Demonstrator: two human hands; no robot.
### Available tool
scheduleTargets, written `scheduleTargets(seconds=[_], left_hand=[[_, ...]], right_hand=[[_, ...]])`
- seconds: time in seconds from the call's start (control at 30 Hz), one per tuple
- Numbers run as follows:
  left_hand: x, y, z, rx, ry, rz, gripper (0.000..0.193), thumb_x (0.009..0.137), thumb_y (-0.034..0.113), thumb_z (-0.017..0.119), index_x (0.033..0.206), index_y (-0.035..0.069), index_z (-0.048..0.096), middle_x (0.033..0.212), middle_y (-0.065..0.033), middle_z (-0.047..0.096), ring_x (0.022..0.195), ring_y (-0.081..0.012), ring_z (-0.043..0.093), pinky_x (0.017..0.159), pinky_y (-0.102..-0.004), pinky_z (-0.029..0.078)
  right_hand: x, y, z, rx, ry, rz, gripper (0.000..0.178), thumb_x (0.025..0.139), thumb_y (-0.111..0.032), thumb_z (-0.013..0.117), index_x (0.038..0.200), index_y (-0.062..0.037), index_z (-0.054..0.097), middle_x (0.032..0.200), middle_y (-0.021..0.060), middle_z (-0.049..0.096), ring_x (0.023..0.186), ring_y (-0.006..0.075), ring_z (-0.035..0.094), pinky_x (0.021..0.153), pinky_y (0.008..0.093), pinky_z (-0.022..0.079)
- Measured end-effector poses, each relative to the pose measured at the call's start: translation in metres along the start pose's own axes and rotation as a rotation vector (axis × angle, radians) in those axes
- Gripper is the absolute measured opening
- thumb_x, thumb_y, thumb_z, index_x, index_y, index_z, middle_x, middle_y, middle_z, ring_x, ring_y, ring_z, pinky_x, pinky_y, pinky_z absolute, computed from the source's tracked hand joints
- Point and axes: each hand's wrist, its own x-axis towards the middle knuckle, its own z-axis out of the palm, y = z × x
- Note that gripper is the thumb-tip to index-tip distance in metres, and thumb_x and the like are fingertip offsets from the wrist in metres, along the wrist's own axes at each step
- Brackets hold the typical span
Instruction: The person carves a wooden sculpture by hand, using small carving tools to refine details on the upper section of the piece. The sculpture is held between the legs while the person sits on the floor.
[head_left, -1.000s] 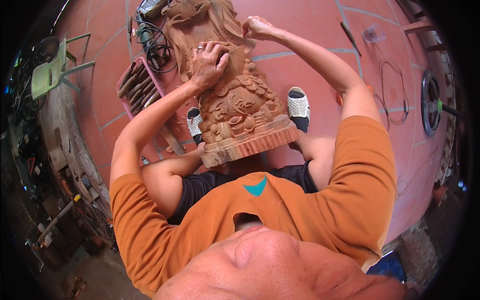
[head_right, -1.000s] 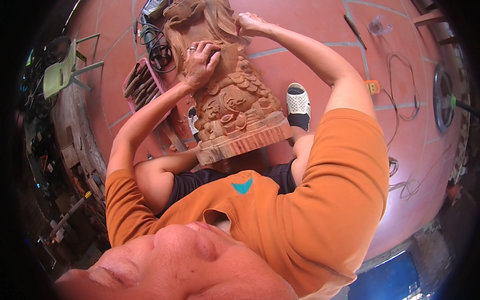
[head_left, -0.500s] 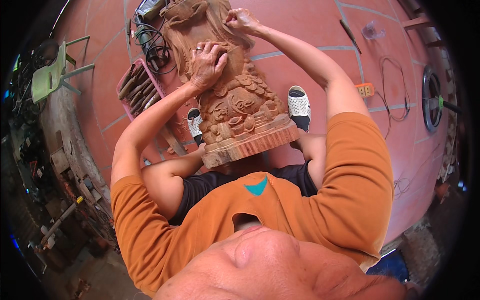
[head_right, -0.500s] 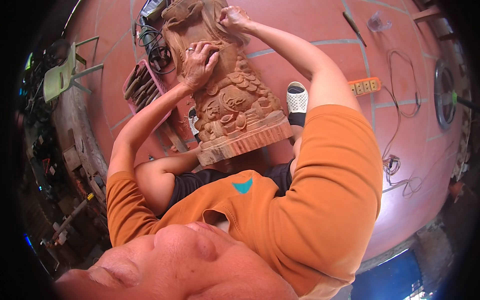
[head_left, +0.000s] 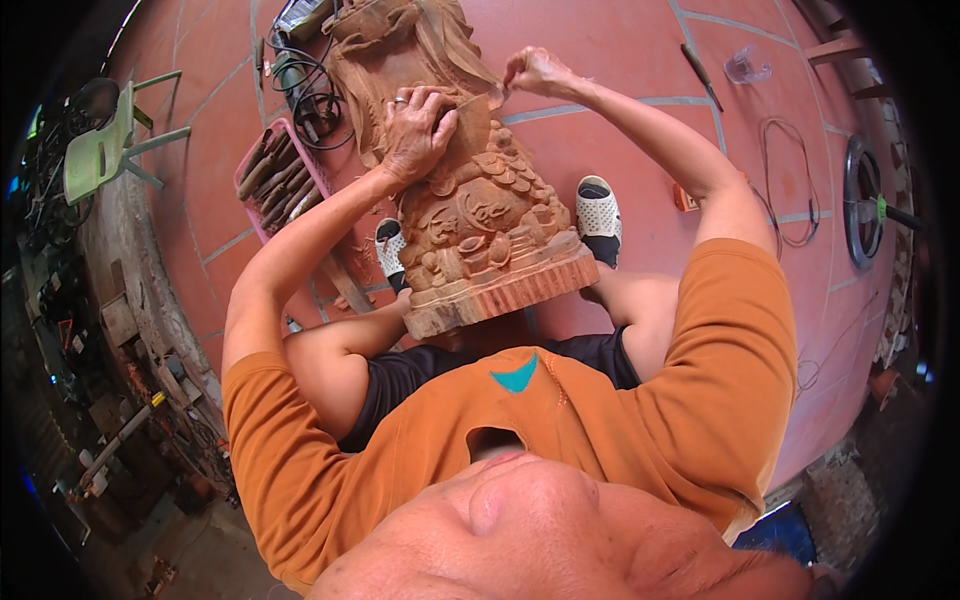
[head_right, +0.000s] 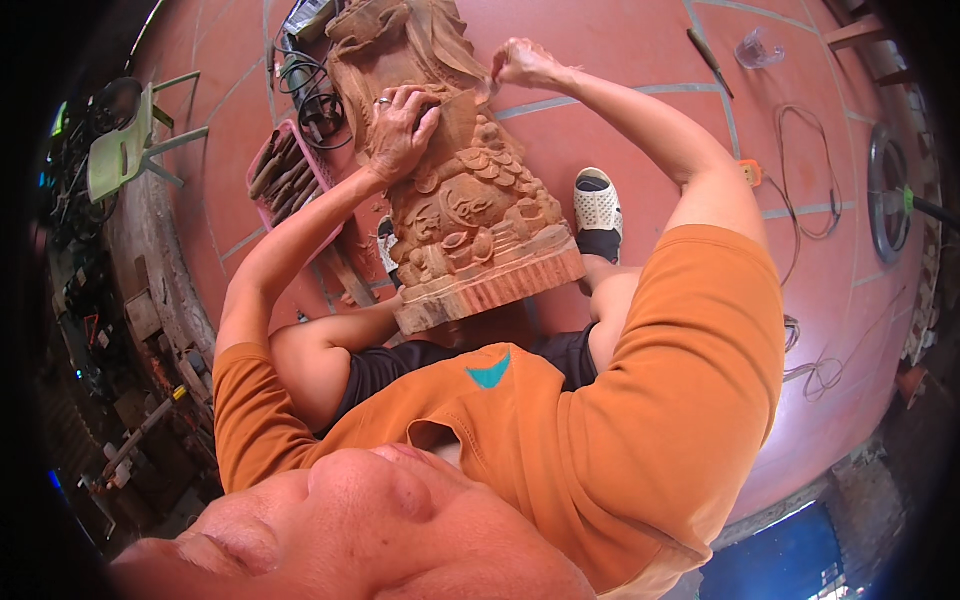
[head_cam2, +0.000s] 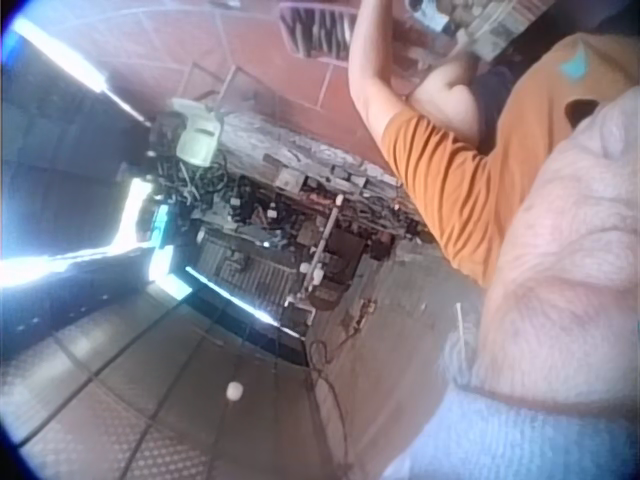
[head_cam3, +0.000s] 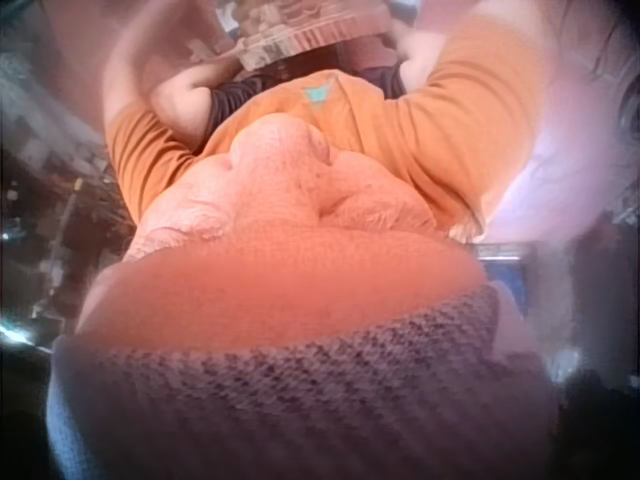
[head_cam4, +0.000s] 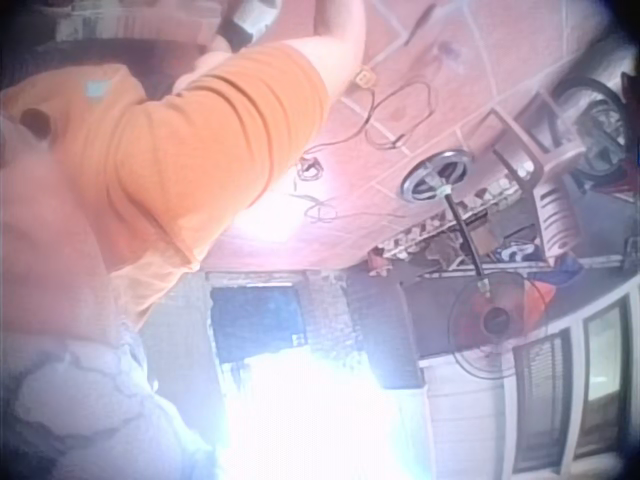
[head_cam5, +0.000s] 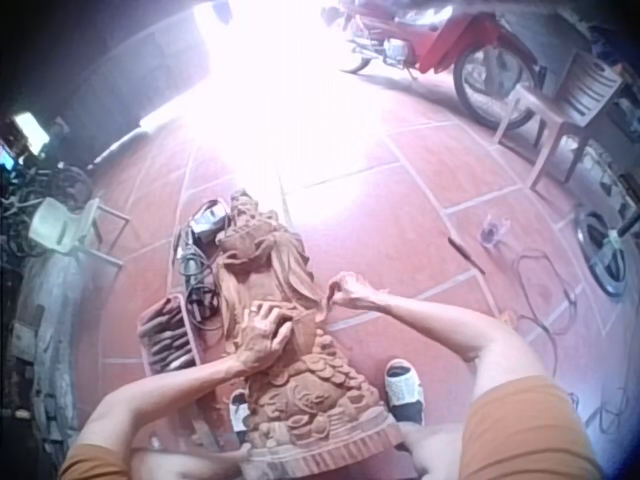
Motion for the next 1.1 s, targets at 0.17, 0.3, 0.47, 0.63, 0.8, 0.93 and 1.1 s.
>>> scheduleTargets(seconds=[0.17,0.3,0.47,0.63,0.8,0.93,1.1], left_hand=[[-0.001,0.000,-0.001,0.001,-0.023,-0.018,0.020,0.085,0.026,0.063,0.098,0.011,0.066,0.104,-0.0052,0.060,0.104,-0.0277,0.051,0.084,-0.0427,0.037],[0.001,0.000,-0.001,-0.002,-0.023,-0.012,0.020,0.085,0.026,0.063,0.098,0.011,0.066,0.105,-0.0050,0.060,0.104,-0.0278,0.051,0.084,-0.0425,0.037],[0.005,0.001,0.003,-0.022,-0.010,0.003,0.020,0.085,0.026,0.063,0.098,0.012,0.067,0.106,-0.0049,0.061,0.104,-0.0275,0.051,0.085,-0.0425,0.037],[-0.002,0.000,0.000,-0.010,-0.021,-0.026,0.020,0.085,0.026,0.063,0.098,0.012,0.067,0.107,-0.0047,0.061,0.105,-0.0276,0.051,0.085,-0.0426,0.037],[-0.005,-0.005,0.001,0.014,-0.005,-0.021,0.020,0.085,0.026,0.063,0.098,0.012,0.066,0.107,-0.0047,0.060,0.105,-0.0280,0.051,0.085,-0.0431,0.037],[0.001,0.001,0.002,-0.018,-0.013,-0.016,0.020,0.085,0.026,0.063,0.098,0.011,0.066,0.107,-0.0050,0.060,0.105,-0.0280,0.051,0.085,-0.0432,0.037],[0.000,0.004,-0.004,0.006,-0.050,-0.036,0.020,0.087,0.026,0.061,0.101,0.011,0.066,0.109,-0.0066,0.060,0.106,-0.0287,0.051,0.089,-0.0431,0.038]], right_hand=[[0.049,-0.007,-0.003,0.360,0.186,0.145,0.024,0.082,-0.027,0.075,0.093,-0.0054,0.075,0.071,0.0049,0.068,0.062,0.0124,0.061,0.054,0.0284,0.049],[0.098,-0.013,0.018,0.554,0.342,0.254,0.018,0.080,-0.024,0.075,0.079,-0.0070,0.072,0.069,0.0044,0.067,0.057,0.0119,0.059,0.052,0.0299,0.048],[0.113,-0.005,0.022,0.447,0.338,0.236,0.023,0.083,-0.027,0.076,0.085,-0.0048,0.072,0.065,0.0039,0.065,0.054,0.0108,0.057,0.048,0.0279,0.046],[0.074,-0.010,0.001,0.419,0.035,0.122,0.024,0.086,-0.026,0.073,0.095,-0.0036,0.073,0.069,0.0024,0.066,0.054,0.0075,0.056,0.045,0.0236,0.043],[0.057,-0.014,-0.025,0.445,-0.173,0.211,0.021,0.083,-0.024,0.076,0.090,-0.0038,0.074,0.067,0.0022,0.066,0.055,0.0076,0.057,0.045,0.0241,0.043],[0.096,0.000,-0.006,0.545,0.110,0.187,0.024,0.081,-0.028,0.077,0.080,-0.0046,0.071,0.061,0.0056,0.062,0.052,0.0149,0.057,0.046,0.0324,0.046],[0.122,-0.012,0.025,0.383,0.294,0.187,0.028,0.077,-0.031,0.079,0.079,-0.0041,0.070,0.063,0.0066,0.064,0.055,0.0159,0.058,0.047,0.0320,0.047]])
